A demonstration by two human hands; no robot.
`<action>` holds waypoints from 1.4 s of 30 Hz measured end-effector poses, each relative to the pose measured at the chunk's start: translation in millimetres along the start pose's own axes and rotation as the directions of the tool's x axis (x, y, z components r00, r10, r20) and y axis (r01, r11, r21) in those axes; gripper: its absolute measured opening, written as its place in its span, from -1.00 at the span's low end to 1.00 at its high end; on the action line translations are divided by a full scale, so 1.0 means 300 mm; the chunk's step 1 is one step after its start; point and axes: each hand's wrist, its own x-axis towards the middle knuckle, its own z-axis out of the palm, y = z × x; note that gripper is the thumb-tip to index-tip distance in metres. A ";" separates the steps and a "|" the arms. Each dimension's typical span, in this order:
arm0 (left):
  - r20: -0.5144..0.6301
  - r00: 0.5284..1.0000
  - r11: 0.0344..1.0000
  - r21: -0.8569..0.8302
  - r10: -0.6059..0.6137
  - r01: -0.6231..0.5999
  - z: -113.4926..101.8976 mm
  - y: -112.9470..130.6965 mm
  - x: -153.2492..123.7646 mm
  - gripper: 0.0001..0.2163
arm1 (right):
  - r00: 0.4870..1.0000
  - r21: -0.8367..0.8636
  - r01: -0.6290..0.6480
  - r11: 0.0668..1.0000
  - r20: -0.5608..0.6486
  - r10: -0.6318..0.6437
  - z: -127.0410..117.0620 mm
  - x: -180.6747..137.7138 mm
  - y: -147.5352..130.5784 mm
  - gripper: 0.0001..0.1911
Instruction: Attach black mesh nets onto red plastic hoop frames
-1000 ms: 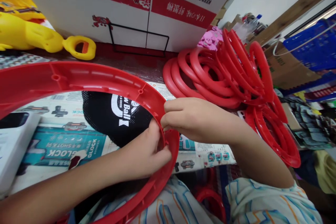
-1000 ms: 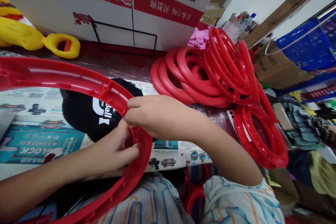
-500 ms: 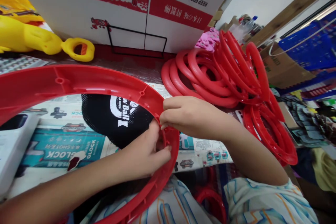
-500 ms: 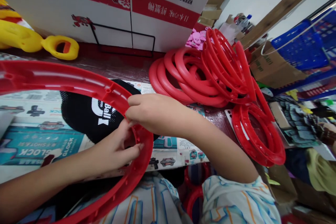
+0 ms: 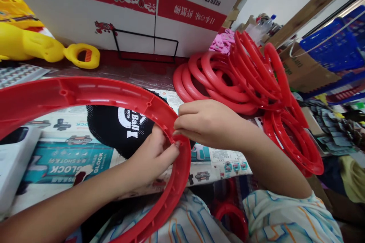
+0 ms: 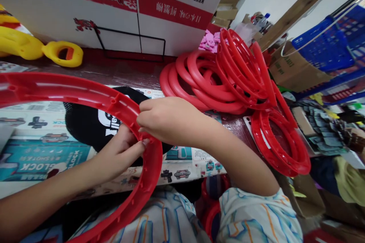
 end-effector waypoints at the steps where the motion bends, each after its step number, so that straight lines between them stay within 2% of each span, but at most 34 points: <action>1: -0.001 1.000 0.999 0.027 0.019 -0.019 0.000 0.004 0.001 -0.77 | 0.999 -0.009 0.034 0.999 -0.007 -0.034 -0.006 0.003 -0.002 -0.81; 4: 0.029 0.990 0.987 0.072 0.141 -0.143 0.001 0.014 0.003 -0.74 | 0.995 -0.013 0.102 0.995 -0.021 -0.102 -0.018 0.013 -0.009 -0.78; 6: 0.054 0.985 0.983 0.081 0.162 -0.166 -0.001 0.016 0.002 -0.72 | 0.993 0.004 0.115 0.993 -0.008 -0.115 -0.020 0.020 -0.012 -0.76; 10: 0.094 0.988 0.988 0.077 0.124 -0.132 -0.009 0.014 -0.001 -0.72 | 0.994 0.042 0.108 0.993 -0.010 -0.108 -0.022 0.025 -0.008 -0.74; 15: 0.169 0.977 0.988 0.059 0.130 -0.142 -0.010 0.013 0.000 -0.70 | 0.993 0.150 0.093 0.984 0.065 -0.104 -0.033 0.031 0.004 -0.68; 18: 0.174 0.974 0.984 0.072 0.146 -0.161 -0.008 0.015 -0.002 -0.70 | 0.993 0.140 0.092 0.986 0.060 -0.102 -0.029 0.037 0.006 -0.70; 21: 0.165 0.985 0.995 0.075 0.057 -0.070 -0.005 0.014 -0.009 -0.66 | 0.996 0.090 0.081 0.993 0.023 -0.083 -0.013 0.039 0.009 -0.73; 24: 0.133 0.991 0.999 -0.036 -0.015 0.020 0.002 0.014 -0.012 -0.58 | 0.999 0.071 0.045 0.996 0.013 -0.046 0.002 0.030 0.015 -0.75; 27: 0.115 0.993 0.975 -0.222 0.008 0.018 0.012 0.017 -0.005 -0.64 | 1.000 0.057 0.020 0.998 0.010 -0.020 0.012 0.016 0.019 -0.76; 30: 0.020 1.000 0.957 -0.291 0.024 -0.017 0.014 0.016 0.007 -0.70 | 1.000 0.021 -0.016 1.000 -0.006 0.016 0.017 0.006 0.015 -0.80; 32: -0.046 0.998 0.972 -0.230 0.044 -0.053 0.009 0.014 0.012 -0.73 | 0.997 -0.030 -0.066 0.997 -0.034 0.065 0.014 0.006 0.008 -0.80; 34: -0.047 0.997 0.990 -0.126 0.060 -0.066 -0.001 0.012 0.017 -0.79 | 0.997 -0.077 -0.073 0.994 -0.037 0.070 0.004 0.009 0.001 -0.77; 38: -0.013 0.999 1.000 0.007 0.029 -0.029 -0.014 0.019 0.019 -0.78 | 0.997 -0.144 0.069 0.987 0.029 -0.066 -0.027 0.018 -0.010 -0.78; 42: 0.092 0.995 0.994 0.094 0.039 -0.048 -0.012 0.030 0.011 -0.71 | 0.983 -0.208 0.181 0.961 0.005 -0.184 -0.040 0.022 -0.015 -0.75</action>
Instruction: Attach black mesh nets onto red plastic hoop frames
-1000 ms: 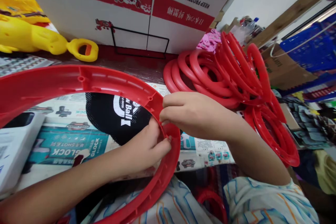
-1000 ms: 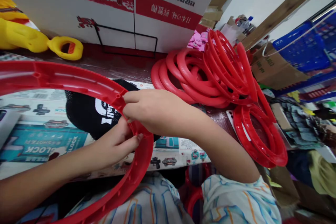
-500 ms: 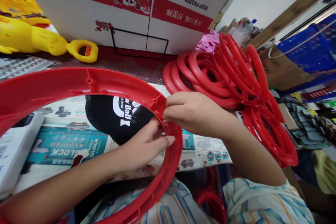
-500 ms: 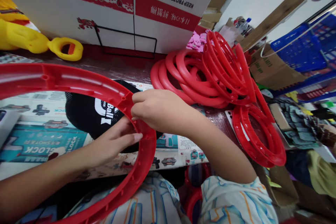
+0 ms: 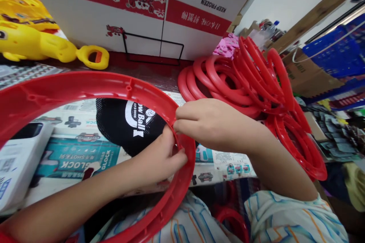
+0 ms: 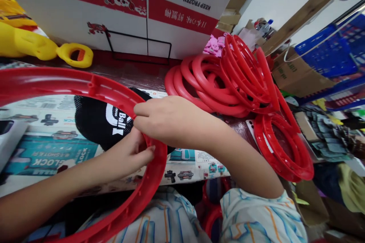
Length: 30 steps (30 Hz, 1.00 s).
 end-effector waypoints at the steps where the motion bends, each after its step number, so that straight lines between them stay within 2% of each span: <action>1: 0.013 1.000 1.000 0.010 0.003 -0.003 0.001 0.003 -0.003 -0.69 | 1.000 -0.010 0.013 1.000 -0.020 -0.013 0.000 0.000 0.000 -0.73; 6: 0.065 0.997 0.999 -0.018 0.050 -0.049 0.004 0.012 -0.022 -0.74 | 0.998 -0.020 0.000 1.000 -0.070 -0.002 0.013 0.002 0.004 -0.74; 10: 0.128 0.992 0.993 -0.112 -0.022 0.037 0.009 0.007 -0.031 -0.66 | 0.998 0.013 -0.043 0.999 -0.055 0.043 0.028 0.000 0.013 -0.77; 14: 0.098 0.995 0.941 -0.334 -0.014 0.047 0.021 0.005 -0.026 -0.64 | 0.995 0.045 -0.065 0.997 -0.068 0.068 0.039 -0.014 0.015 -0.78; 17: -0.026 1.000 0.917 -0.400 -0.015 0.003 0.026 0.013 -0.016 -0.68 | 0.994 0.039 -0.082 0.996 -0.072 0.085 0.048 -0.024 0.006 -0.80; 19: -0.113 0.993 0.921 -0.390 -0.027 -0.019 0.023 0.020 -0.010 -0.68 | 0.990 -0.006 -0.112 0.994 -0.088 0.112 0.053 -0.027 -0.001 -0.81; 23: -0.156 0.988 0.971 -0.236 -0.019 -0.019 0.007 0.027 -0.003 -0.73 | 0.982 -0.100 -0.148 0.984 -0.132 0.134 0.043 -0.027 -0.011 -0.73; 26: -0.139 0.990 0.987 -0.161 -0.032 0.009 -0.001 0.016 -0.002 -0.77 | 0.992 -0.075 -0.061 0.995 -0.111 0.052 0.023 -0.021 -0.012 -0.70; 30: -0.062 0.998 0.997 -0.076 0.005 -0.010 0.004 0.003 -0.006 -0.75 | 0.998 0.011 0.022 1.000 -0.058 -0.022 0.007 -0.005 -0.009 -0.68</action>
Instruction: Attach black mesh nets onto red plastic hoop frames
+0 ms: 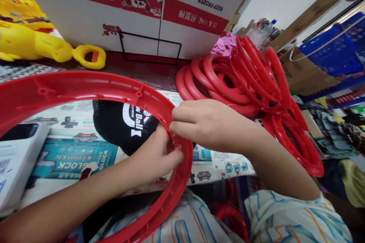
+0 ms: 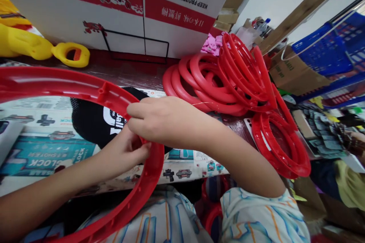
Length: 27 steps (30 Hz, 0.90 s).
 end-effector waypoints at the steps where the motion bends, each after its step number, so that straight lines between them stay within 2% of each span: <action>1: 0.013 1.000 1.000 0.005 0.018 -0.018 0.002 0.001 -0.002 -0.74 | 1.000 0.030 0.009 1.000 0.013 -0.009 -0.002 0.004 0.002 -0.68; 5: 0.055 0.997 0.998 -0.018 0.056 -0.055 0.005 0.016 -0.008 -0.74 | 0.995 0.132 -0.012 0.991 0.103 -0.002 -0.014 0.018 0.012 -0.71; 8: 0.084 0.996 0.999 0.015 0.034 -0.036 0.003 0.016 -0.014 -0.74 | 0.981 0.179 -0.056 0.982 0.193 0.021 -0.029 0.026 0.018 -0.73; 11: 0.104 0.994 0.999 0.029 0.022 -0.025 0.000 0.005 -0.020 -0.76 | 0.973 0.207 -0.072 0.976 0.231 0.023 -0.036 0.031 0.020 -0.73; 22: 0.169 0.985 0.997 -0.061 -0.033 0.044 0.009 -0.012 -0.026 -0.70 | 0.982 0.139 -0.049 0.989 0.190 0.022 -0.023 0.015 0.029 -0.73; 27: 0.194 0.980 0.995 -0.080 -0.048 0.065 0.008 -0.012 -0.030 -0.74 | 0.997 0.056 0.057 0.997 0.054 -0.060 -0.002 -0.002 0.043 -0.67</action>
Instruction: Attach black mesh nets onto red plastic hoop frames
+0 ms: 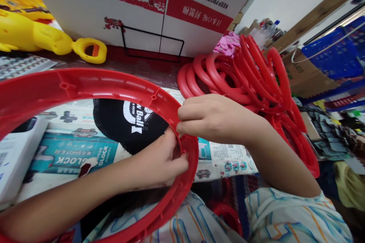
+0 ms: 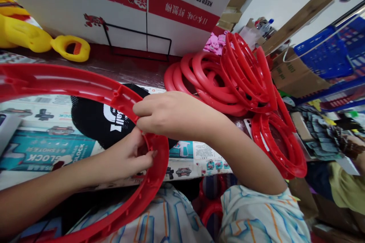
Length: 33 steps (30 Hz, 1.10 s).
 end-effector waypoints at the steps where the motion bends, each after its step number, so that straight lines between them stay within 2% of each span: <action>1: 0.006 1.000 1.000 0.006 0.002 -0.002 0.000 0.000 0.000 -0.74 | 1.000 -0.021 0.015 1.000 -0.027 -0.015 0.005 -0.003 0.002 -0.66; 6: 0.003 0.999 0.999 0.025 0.037 -0.037 -0.002 -0.002 0.005 -0.76 | 0.998 -0.066 0.003 0.998 -0.061 -0.007 0.017 -0.006 0.005 -0.65; 14: -0.018 0.999 0.999 0.000 -0.042 0.042 0.000 0.010 0.004 -0.73 | 0.994 -0.108 -0.038 0.993 0.096 0.049 -0.015 0.026 -0.007 -0.63; 20: -0.016 0.995 0.990 0.104 0.094 -0.092 -0.005 0.018 0.005 -0.80 | 0.978 -0.049 -0.054 0.997 0.197 0.063 -0.042 0.041 -0.016 -0.56; 28: 0.009 1.000 0.994 0.109 0.000 -0.001 -0.008 0.005 0.003 -0.79 | 0.986 0.166 -0.104 0.981 0.147 0.079 -0.019 0.051 0.038 -0.34; 30: 0.022 0.999 0.993 0.112 -0.046 0.043 -0.011 0.005 0.007 -0.79 | 0.975 0.168 -0.141 0.976 0.194 0.108 -0.012 0.061 0.041 -0.37; 33: 0.061 0.989 0.985 0.115 -0.133 0.125 -0.016 0.004 0.012 -0.78 | 0.950 0.147 -0.188 0.971 0.277 0.142 0.000 0.068 0.038 -0.54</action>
